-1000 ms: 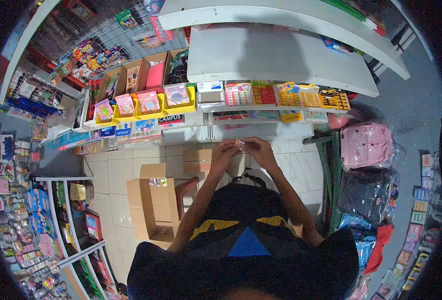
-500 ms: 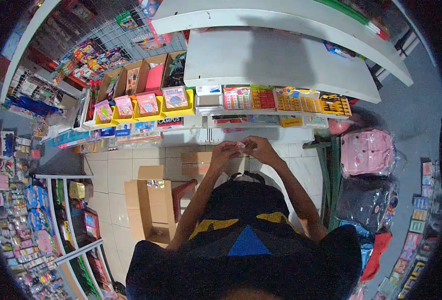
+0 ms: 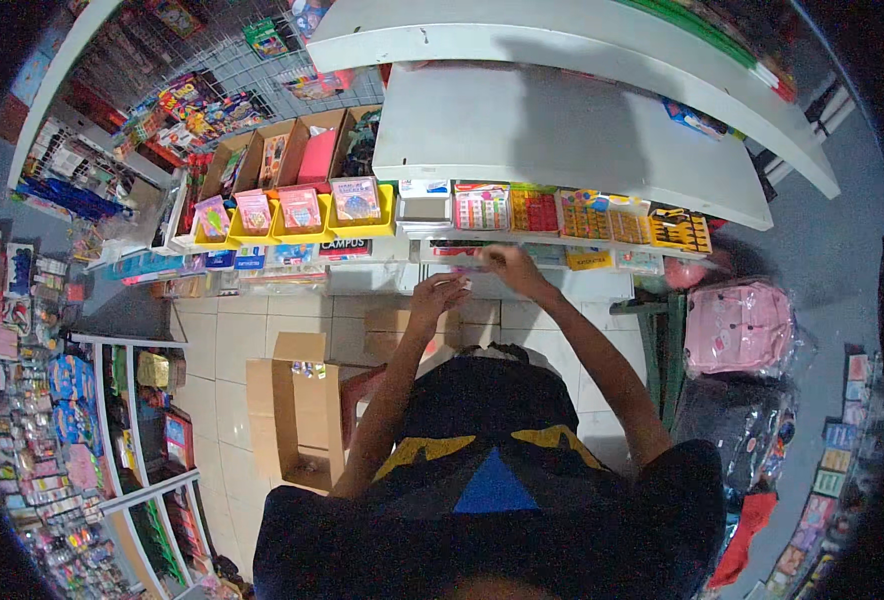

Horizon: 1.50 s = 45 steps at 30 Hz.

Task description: Picking up small stationery items from a box and placing them on a display shelf.

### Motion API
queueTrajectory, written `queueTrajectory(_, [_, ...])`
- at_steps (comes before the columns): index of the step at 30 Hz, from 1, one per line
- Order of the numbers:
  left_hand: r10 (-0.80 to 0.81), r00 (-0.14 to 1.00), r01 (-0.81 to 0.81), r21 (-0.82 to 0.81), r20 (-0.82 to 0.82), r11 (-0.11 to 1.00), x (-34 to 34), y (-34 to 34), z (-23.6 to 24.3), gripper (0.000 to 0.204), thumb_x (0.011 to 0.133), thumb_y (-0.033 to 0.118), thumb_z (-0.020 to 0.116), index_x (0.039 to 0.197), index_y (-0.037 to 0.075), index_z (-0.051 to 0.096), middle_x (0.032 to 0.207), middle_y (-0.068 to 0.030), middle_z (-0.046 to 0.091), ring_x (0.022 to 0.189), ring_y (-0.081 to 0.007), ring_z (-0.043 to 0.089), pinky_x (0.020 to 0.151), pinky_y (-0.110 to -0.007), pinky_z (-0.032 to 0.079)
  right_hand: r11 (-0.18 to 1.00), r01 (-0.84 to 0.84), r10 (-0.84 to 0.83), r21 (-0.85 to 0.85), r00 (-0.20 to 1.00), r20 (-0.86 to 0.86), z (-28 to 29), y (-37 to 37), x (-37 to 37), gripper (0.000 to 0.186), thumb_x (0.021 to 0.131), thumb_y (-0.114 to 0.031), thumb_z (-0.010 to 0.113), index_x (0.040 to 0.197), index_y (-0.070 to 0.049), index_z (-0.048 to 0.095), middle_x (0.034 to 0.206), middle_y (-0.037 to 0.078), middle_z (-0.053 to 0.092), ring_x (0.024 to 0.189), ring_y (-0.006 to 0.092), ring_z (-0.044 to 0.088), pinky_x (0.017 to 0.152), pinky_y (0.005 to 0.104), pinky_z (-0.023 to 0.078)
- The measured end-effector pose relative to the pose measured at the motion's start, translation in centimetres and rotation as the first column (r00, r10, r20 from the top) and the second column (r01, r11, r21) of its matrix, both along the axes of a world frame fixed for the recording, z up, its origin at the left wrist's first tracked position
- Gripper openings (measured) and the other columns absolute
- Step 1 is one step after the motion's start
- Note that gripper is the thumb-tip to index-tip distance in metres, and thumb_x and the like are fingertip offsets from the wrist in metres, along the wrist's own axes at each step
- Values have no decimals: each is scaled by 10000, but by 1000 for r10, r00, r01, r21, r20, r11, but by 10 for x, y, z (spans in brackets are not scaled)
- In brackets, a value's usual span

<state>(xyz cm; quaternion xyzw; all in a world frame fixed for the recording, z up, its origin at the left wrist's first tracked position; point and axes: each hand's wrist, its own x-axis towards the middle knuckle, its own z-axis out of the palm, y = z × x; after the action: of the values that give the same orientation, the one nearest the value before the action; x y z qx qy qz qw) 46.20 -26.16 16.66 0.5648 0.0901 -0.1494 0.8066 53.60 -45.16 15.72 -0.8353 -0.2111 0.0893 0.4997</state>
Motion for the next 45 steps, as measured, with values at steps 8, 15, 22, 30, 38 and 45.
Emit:
queueTrajectory(8, [110,994,-111,-46,-14,993,1,3,-19,236,791,129,618,994,17,570,899,-103,627,783,-173,617,673,-273,501,871,281,-65,-402,879,473,-87,1,110,115,785,-143,495,811,-56,565,721,99,531,697,247,545,618,362,438])
queueTrajectory(15, [245,969,-247,-84,-34,965,-12,13,-46,201,790,100,615,971,19,581,880,-85,627,742,-146,605,632,-246,482,960,-48,-100,277,862,497,-136,-5,153,180,777,-146,442,857,-51,572,851,183,576,853,308,576,715,436,444])
queueTrajectory(22, [412,909,-415,-53,-62,908,-25,21,-49,202,795,98,612,966,-1,573,891,-86,606,793,-163,594,704,-279,490,710,286,75,-644,878,473,-96,6,139,231,838,-211,397,812,-53,563,805,180,581,775,332,579,660,442,451])
queueTrajectory(30, [378,924,-381,-41,-62,924,-24,21,-39,179,796,96,613,948,8,581,867,-78,616,756,-138,596,672,-253,493,770,221,-6,-599,940,340,-74,10,139,286,858,-179,352,975,3,539,935,231,547,883,380,536,773,438,440])
queueTrajectory(38, [231,968,-225,72,-93,972,-14,10,-32,211,795,85,610,967,-25,558,917,-108,603,829,-182,598,717,-274,501,759,277,-142,-589,954,265,-62,15,136,211,758,-182,563,873,-5,585,841,213,596,790,360,584,684,435,470])
queueTrajectory(45, [294,955,-295,-41,-33,955,17,-10,-28,223,797,75,607,982,-26,533,960,-140,591,867,-198,591,762,-279,498,976,214,-198,-27,938,285,-38,20,53,246,814,-205,572,978,-23,555,890,136,553,745,248,567,678,340,468])
